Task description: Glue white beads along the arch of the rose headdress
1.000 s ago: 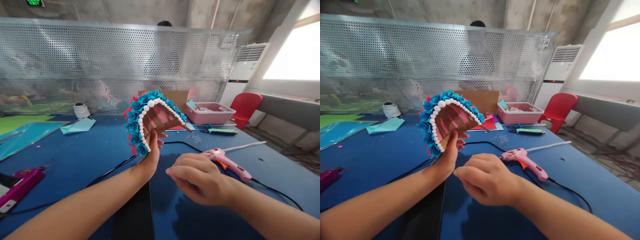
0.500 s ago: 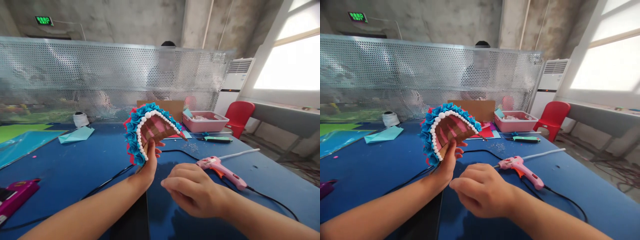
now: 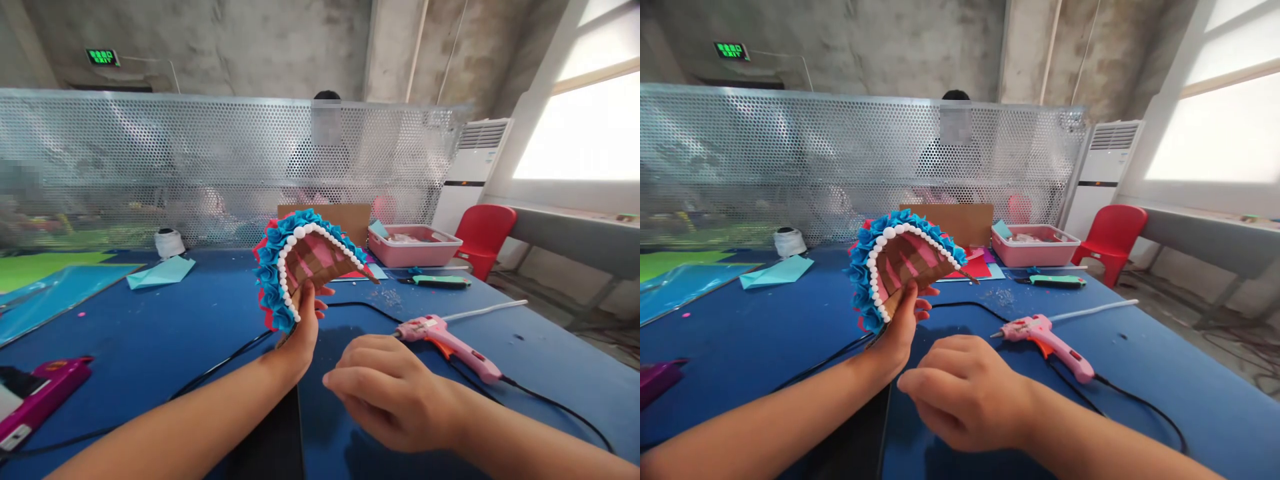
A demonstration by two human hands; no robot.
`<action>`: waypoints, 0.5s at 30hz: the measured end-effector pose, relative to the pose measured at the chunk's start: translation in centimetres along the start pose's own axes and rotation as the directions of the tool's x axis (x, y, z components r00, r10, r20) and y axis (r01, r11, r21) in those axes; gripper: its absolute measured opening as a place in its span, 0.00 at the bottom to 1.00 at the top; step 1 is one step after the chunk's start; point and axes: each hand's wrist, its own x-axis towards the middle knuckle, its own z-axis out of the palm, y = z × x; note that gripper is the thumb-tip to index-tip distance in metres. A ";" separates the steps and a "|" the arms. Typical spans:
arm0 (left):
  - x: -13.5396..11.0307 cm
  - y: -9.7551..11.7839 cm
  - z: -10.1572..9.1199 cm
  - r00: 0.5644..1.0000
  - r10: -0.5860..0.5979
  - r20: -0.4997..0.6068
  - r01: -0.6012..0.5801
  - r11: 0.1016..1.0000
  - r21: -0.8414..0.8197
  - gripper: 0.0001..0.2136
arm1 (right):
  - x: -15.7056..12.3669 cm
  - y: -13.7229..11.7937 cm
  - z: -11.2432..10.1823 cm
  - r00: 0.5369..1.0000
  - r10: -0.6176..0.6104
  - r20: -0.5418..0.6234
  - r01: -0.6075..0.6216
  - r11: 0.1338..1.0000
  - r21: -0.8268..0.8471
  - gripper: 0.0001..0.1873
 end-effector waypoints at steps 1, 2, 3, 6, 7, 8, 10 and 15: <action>0.0 0.0 0.0 1.000 -0.001 0.001 0.001 1.000 0.001 0.19 | 0.0 0.0 0.0 1.000 -0.001 0.003 0.001 1.000 -0.001 0.12; 0.0 -0.1 0.0 1.000 -0.002 0.001 0.002 1.000 0.000 0.19 | 0.0 0.0 0.0 1.000 0.000 0.005 0.000 1.000 -0.001 0.12; 0.0 -0.1 0.0 1.000 -0.005 0.001 0.005 1.000 -0.003 0.19 | 0.0 0.0 0.0 1.000 0.000 0.008 0.000 1.000 0.001 0.12; 0.0 0.0 0.0 1.000 -0.014 0.002 0.014 1.000 -0.011 0.18 | 0.1 0.0 -0.1 1.000 -0.002 0.010 0.002 1.000 0.005 0.13; 0.0 0.0 0.1 1.000 -0.014 0.001 0.014 1.000 -0.011 0.18 | 0.1 0.0 -0.1 1.000 -0.004 0.009 0.004 1.000 0.007 0.13; 0.0 0.1 0.0 1.000 -0.012 0.001 0.012 1.000 -0.011 0.18 | 0.1 0.0 -0.1 1.000 -0.007 0.006 0.007 1.000 0.007 0.13; -0.1 0.1 0.0 1.000 0.000 0.000 0.000 1.000 -0.007 0.18 | 0.1 0.0 -0.1 1.000 -0.009 0.009 0.009 1.000 0.011 0.13; 0.0 0.0 0.0 1.000 0.021 0.018 -0.022 0.999 0.025 0.19 | 0.1 0.1 -0.1 1.000 0.004 0.020 -0.005 1.000 0.018 0.13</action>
